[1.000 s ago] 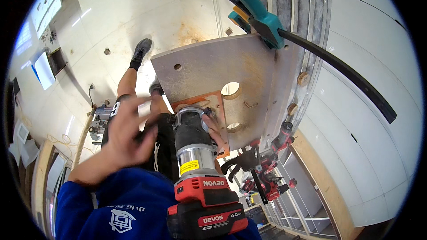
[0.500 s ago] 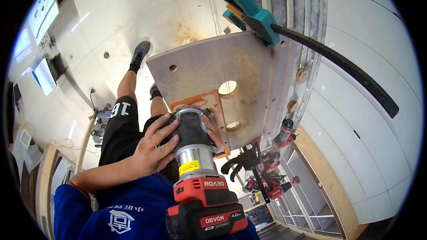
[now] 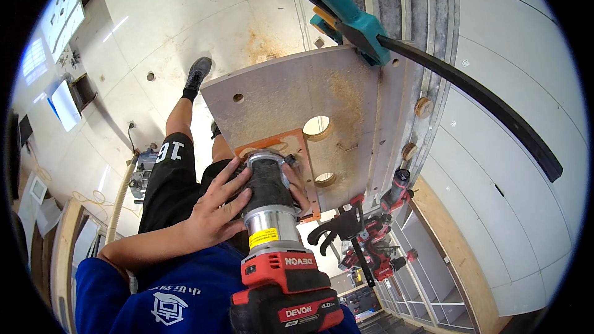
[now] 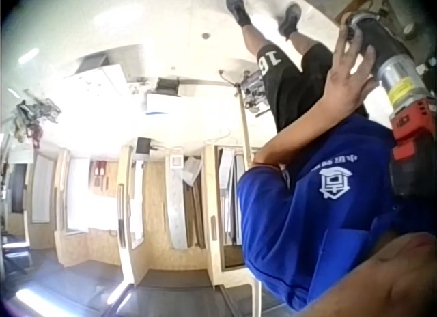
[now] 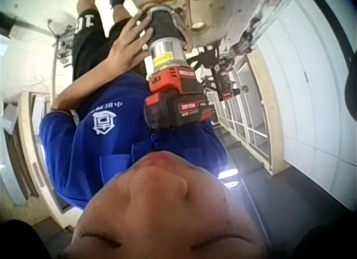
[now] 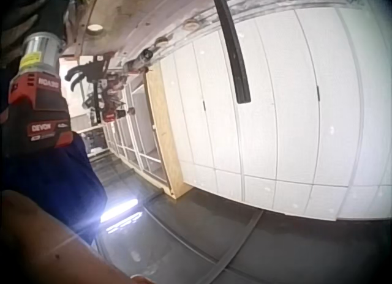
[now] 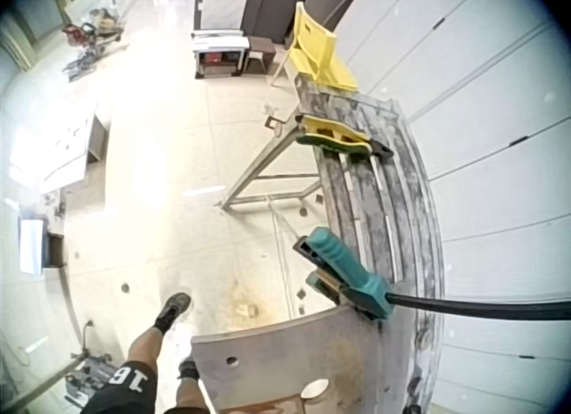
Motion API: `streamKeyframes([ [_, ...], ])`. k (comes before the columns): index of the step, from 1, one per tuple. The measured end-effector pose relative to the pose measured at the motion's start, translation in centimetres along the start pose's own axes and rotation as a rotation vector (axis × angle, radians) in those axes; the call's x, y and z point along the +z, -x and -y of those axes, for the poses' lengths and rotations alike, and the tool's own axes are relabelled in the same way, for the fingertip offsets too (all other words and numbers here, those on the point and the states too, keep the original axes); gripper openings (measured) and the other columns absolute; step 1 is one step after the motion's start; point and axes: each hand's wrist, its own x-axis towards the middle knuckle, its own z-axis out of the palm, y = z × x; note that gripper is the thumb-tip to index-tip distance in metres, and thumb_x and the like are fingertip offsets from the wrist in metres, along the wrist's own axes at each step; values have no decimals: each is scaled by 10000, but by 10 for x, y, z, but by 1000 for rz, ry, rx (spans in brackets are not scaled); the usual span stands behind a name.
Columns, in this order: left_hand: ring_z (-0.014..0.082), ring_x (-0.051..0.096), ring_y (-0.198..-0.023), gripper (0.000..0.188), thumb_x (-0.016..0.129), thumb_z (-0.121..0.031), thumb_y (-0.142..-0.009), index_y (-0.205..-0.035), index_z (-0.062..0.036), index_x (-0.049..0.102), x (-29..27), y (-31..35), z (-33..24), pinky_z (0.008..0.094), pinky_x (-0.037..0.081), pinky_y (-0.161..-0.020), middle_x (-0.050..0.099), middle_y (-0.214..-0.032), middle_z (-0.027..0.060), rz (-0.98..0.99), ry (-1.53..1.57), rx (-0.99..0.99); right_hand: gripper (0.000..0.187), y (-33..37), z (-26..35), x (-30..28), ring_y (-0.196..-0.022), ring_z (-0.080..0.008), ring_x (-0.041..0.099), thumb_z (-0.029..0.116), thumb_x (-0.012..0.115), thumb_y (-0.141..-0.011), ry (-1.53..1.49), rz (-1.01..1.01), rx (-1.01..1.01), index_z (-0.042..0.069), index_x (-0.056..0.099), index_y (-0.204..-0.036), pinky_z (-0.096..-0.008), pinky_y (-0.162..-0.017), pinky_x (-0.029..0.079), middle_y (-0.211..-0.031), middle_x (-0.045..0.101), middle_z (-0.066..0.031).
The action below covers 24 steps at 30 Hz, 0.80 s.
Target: The person uses a cordless router to cut a rectangular recess into a piece of wood clamped to a workbench. They guide the tool along the edges of an orange template, creating a groove and removing wood chips. The person adjusts the tool and the wood during the process to ensure the cut follows the template.
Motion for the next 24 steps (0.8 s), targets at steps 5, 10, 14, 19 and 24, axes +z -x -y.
streamKeyframes([
  [5,489,316,-1427,751,836,-142,-711,-1392,-81,526,4,-4,-1,471,503,-1032,383,-1532,214,-16,-15,17,734,3,0,-7,-1147,-356,628,580,632,-903,33,46,71,9,328,-1250,-463,-998,516,-1215,588,-292],
  [10,478,319,-1429,729,827,-144,-721,-1385,-76,534,4,-11,0,470,495,-1043,386,-1530,215,-7,-12,27,697,15,-11,-17,-1169,-335,619,540,617,-929,25,53,228,20,314,-1280,-436,-1024,507,-1271,563,-285],
  [14,466,328,-1427,704,816,-158,-734,-1378,-72,544,5,-27,-5,462,510,-1027,400,-1519,213,19,-17,36,636,83,-74,-77,-1235,-328,582,452,649,-937,-114,105,660,50,306,-1290,-442,-1074,479,-1344,530,-263],
  [19,452,342,-1423,680,798,-184,-751,-1376,-75,552,20,-45,-6,443,531,-1001,426,-1498,212,10,-36,54,673,36,-57,-80,-1284,-337,545,451,685,-916,-262,157,912,105,287,-1335,-445,-1077,474,-1381,509,-249],
  [24,442,348,-1423,650,784,-194,-758,-1359,-62,572,22,-55,-6,432,517,-1019,429,-1497,211,33,-28,56,699,30,-73,-89,-1289,-333,537,399,748,-881,-352,152,1012,110,304,-1338,-464,-1111,431,-1387,511,-239],
])
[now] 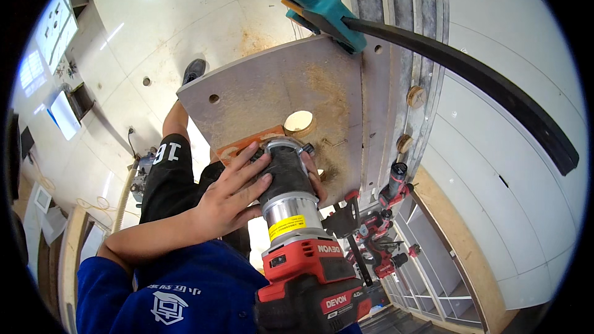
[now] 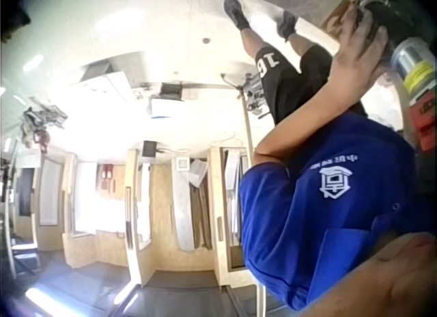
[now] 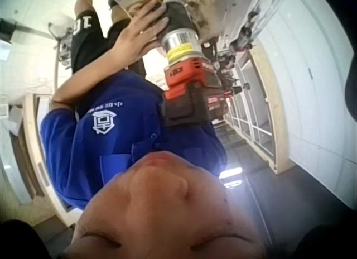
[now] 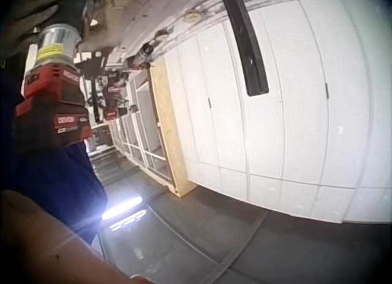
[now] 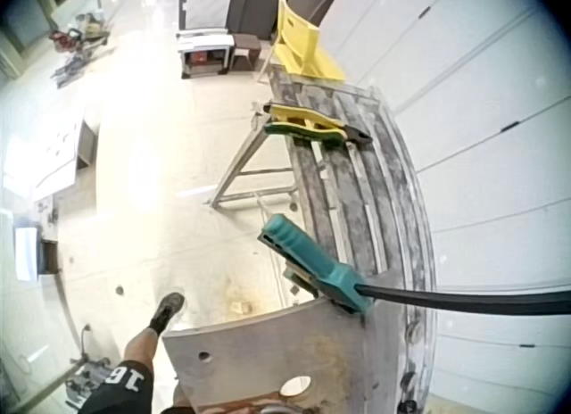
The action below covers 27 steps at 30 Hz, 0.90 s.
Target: The person uses a cordless router to cut a rectangular recess into a piece of wood clamped to a workbench. They guide the tool along the edges of an orange template, creating a groove and removing wood chips. The person adjusts the tool and the wood during the process to ensure the cut follows the template.
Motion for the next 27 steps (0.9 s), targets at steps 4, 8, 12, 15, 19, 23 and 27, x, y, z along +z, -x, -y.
streamKeyframes([
  [4,442,349,-1424,659,783,-189,-752,-1359,-45,572,1,2,4,442,483,-1056,427,-1500,212,-18,16,16,704,11,33,31,-1286,-319,541,391,764,-868,-81,-85,-125,119,314,-1334,-461,-1131,404,-1399,510,-230],
  [8,443,347,-1425,691,789,-183,-739,-1373,-37,556,-2,7,4,448,461,-1078,430,-1498,212,-20,26,12,728,14,28,36,-1289,-328,534,390,786,-845,-119,-71,-124,112,320,-1330,-479,-1132,397,-1401,507,-235],
  [12,437,346,-1428,760,805,-191,-709,-1395,-27,521,-8,7,2,447,467,-1073,431,-1496,211,15,-18,7,736,8,1,17,-1319,-323,504,361,798,-827,-50,-22,-106,100,338,-1338,-468,-1148,373,-1405,507,-232],
  [15,437,338,-1433,851,844,-124,-668,-1425,-18,469,-11,3,-11,482,400,-1119,426,-1492,219,12,-106,12,740,7,13,23,-1301,-316,517,332,794,-824,-88,24,-102,89,349,-1363,-448,-1126,389,-1399,515,-216],
  [19,450,322,-1433,905,802,-128,-735,-1495,-4,327,3,-6,-14,499,285,-1176,387,-1517,228,-5,-208,76,749,-5,51,45,-1278,-305,534,295,789,-820,-150,177,-101,74,365,-1396,-422,-1097,410,-1391,527,-194],
  [23,316,432,-1366,589,663,-261,-923,-1404,-11,435,12,-30,-1,425,330,-1150,466,-1450,182,47,-351,287,760,3,108,59,-1255,-295,551,257,784,-816,-168,323,-232,59,380,-1429,-396,-1067,431,-1384,539,-172],
  [27,251,530,-1237,454,673,-258,-937,-1316,-48,535,-8,-40,4,390,402,-1080,573,-1309,130,354,-369,245,744,47,121,22,-1208,-295,581,219,773,-820,162,82,-536,47,406,-1444,-375,-1010,469,-1356,558,-161],
])
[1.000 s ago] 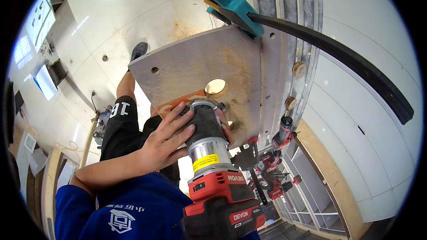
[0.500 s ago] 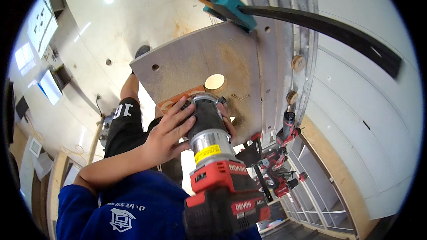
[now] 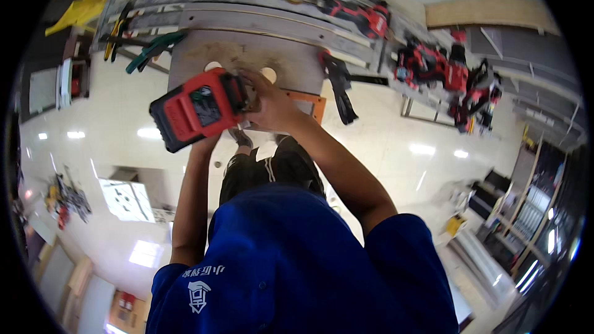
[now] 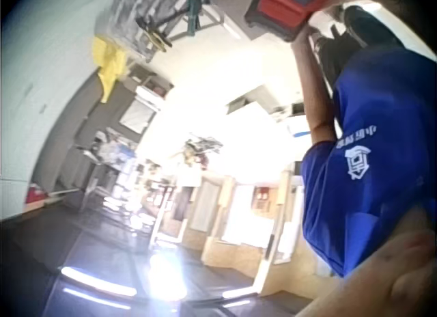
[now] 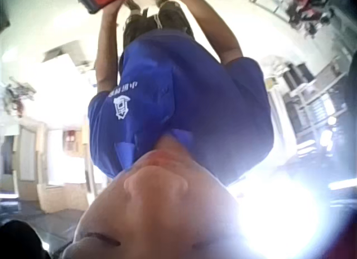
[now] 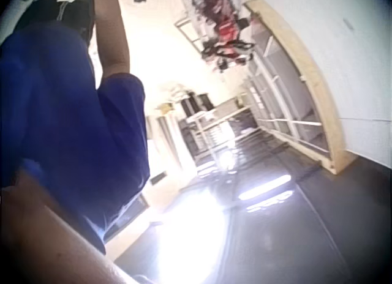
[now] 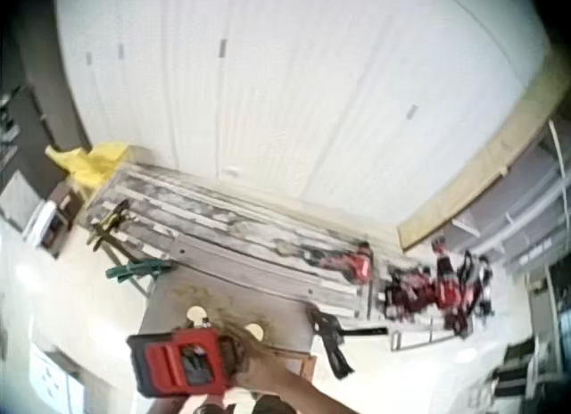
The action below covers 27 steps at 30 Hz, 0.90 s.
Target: The person uses a cordless router to cut a rectangular recess into a piece of wood clamped to a workbench. They guide the tool along the edges of an orange template, creating a groove and removing wood chips. The person adjusts the tool and the wood during the process to ensure the cut follows the template.
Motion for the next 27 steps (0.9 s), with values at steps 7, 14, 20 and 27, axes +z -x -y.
streamKeyframes([
  [7,177,656,-962,325,793,-182,-848,-1122,-65,664,-22,-13,-27,332,529,-843,697,-1040,51,54,-35,19,378,121,-16,-42,-1004,-285,698,116,700,-895,36,-201,44,21,579,-1240,-355,-846,554,-1215,638,-173],
  [14,156,639,-852,276,771,-36,-843,-1069,-23,613,-28,-16,-45,316,534,-751,668,-969,55,8,96,34,364,156,-24,-11,-1067,-254,689,84,668,-906,-284,-183,83,-12,568,-1243,-347,-905,545,-1116,697,-148],
  [20,155,644,-814,288,755,24,-838,-1070,-22,591,-29,-20,-31,316,552,-701,663,-957,70,-31,153,70,574,67,18,17,-1091,-353,632,198,735,-812,-197,-277,-77,15,534,-1317,-415,-955,503,-1217,619,-206],
  [27,149,657,-871,292,764,9,-838,-1095,-17,628,-27,-23,-58,311,547,-758,678,-1008,70,1,77,115,554,24,5,37,-1177,-366,591,101,718,-789,-53,-317,-249,2,541,-1305,-399,-1013,476,-1249,600,-209],
])
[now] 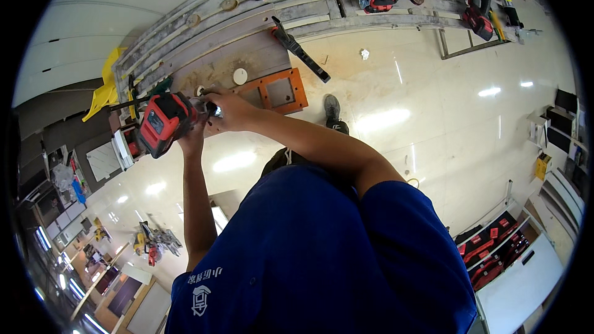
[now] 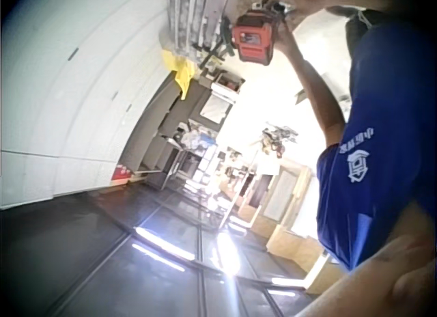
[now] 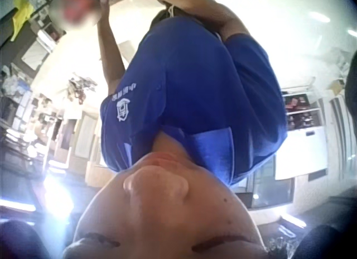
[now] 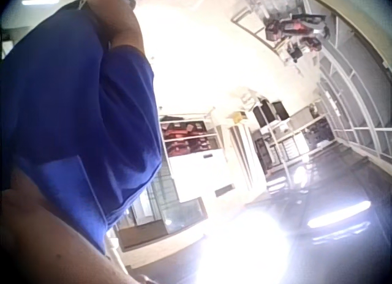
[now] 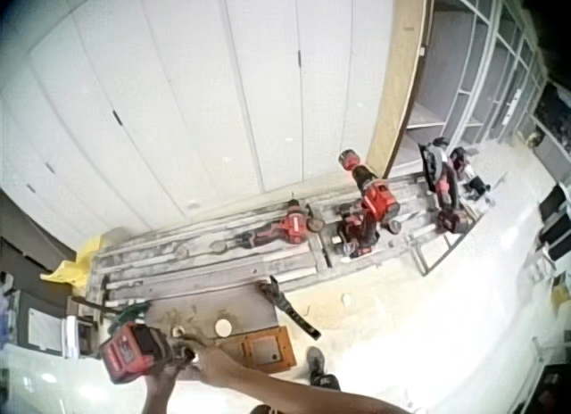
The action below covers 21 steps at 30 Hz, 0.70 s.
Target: The person uses a cordless router to cut a rectangular recess into a piece of wood clamped to a workbench. They guide the tool along the edges of an orange template, creating a groove and removing wood chips. The person adjusts the tool and the wood during the process to ensure the cut follows the template.
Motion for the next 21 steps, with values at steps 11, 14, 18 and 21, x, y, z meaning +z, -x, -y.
streamKeyframes([
  [11,202,615,-1157,417,784,8,-816,-1200,0,621,2,17,12,370,497,-988,669,-1160,108,11,92,-123,511,1,-10,3,-1022,-358,662,115,738,-734,-159,-103,61,34,599,-1219,-409,-903,524,-1093,680,-186],
  [14,242,596,-1198,526,774,50,-803,-1278,7,552,-19,18,37,387,501,-1020,610,-1255,137,126,-26,-76,611,-8,3,-9,-1117,-312,647,58,751,-736,-42,100,203,33,547,-1311,-397,-944,524,-1206,635,-180],
  [18,255,594,-1199,585,772,68,-794,-1318,6,519,-27,21,54,381,499,-1040,585,-1298,157,180,-53,-113,567,-9,0,-10,-1150,-276,641,18,713,-793,-141,124,227,17,533,-1331,-389,-958,528,-1218,639,-162],
  [21,227,637,-1128,478,797,-9,-804,-1241,0,603,-32,14,38,366,507,-987,666,-1205,137,180,-142,-16,471,-10,-6,-16,-1151,-217,638,-21,643,-878,-322,173,373,-13,531,-1336,-354,-952,534,-1246,638,-128],
])
